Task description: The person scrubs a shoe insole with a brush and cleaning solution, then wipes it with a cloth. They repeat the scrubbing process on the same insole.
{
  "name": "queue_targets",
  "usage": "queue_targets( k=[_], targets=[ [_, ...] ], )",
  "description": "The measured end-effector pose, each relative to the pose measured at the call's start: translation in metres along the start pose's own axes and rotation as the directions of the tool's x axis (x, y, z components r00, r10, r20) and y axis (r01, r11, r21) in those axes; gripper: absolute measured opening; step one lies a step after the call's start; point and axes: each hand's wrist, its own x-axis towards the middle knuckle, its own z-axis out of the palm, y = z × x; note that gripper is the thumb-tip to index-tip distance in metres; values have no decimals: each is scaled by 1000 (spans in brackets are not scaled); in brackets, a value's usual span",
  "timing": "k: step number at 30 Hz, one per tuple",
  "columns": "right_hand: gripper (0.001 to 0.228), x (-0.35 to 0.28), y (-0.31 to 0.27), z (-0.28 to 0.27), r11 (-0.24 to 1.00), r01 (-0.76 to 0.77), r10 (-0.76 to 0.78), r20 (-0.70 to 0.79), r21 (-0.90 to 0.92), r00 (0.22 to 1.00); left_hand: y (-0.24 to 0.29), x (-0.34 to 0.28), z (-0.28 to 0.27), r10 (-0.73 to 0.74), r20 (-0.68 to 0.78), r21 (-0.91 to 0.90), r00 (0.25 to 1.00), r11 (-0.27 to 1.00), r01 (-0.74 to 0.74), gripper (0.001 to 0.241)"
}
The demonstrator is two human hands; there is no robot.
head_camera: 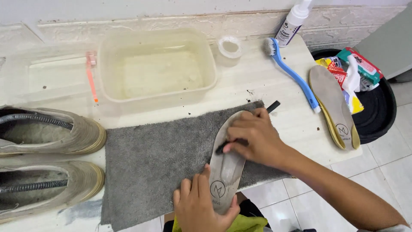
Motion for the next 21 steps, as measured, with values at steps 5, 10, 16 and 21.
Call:
queue_targets(
  k=[5, 10, 16, 21],
  targets=[
    [13, -6, 62, -3, 962, -235, 231, -48, -140, 972, 0, -2, -3, -15, 44, -12, 999, 1000, 16, 74],
    [24, 5, 5, -1, 995, -83, 79, 71, 49, 994, 0, -1, 3, -17, 17, 22, 1000, 1000, 17, 76],
    [31, 10, 43, -1, 875, -392, 386, -79, -285, 919, 0, 0, 0, 26, -30, 16, 999, 1000, -26, 76],
    [17, 17, 3, 7, 981, -195, 194, 83, 3, 977, -1, -3, 3, -35, 13, -29, 999, 999, 35, 75]
  ],
)
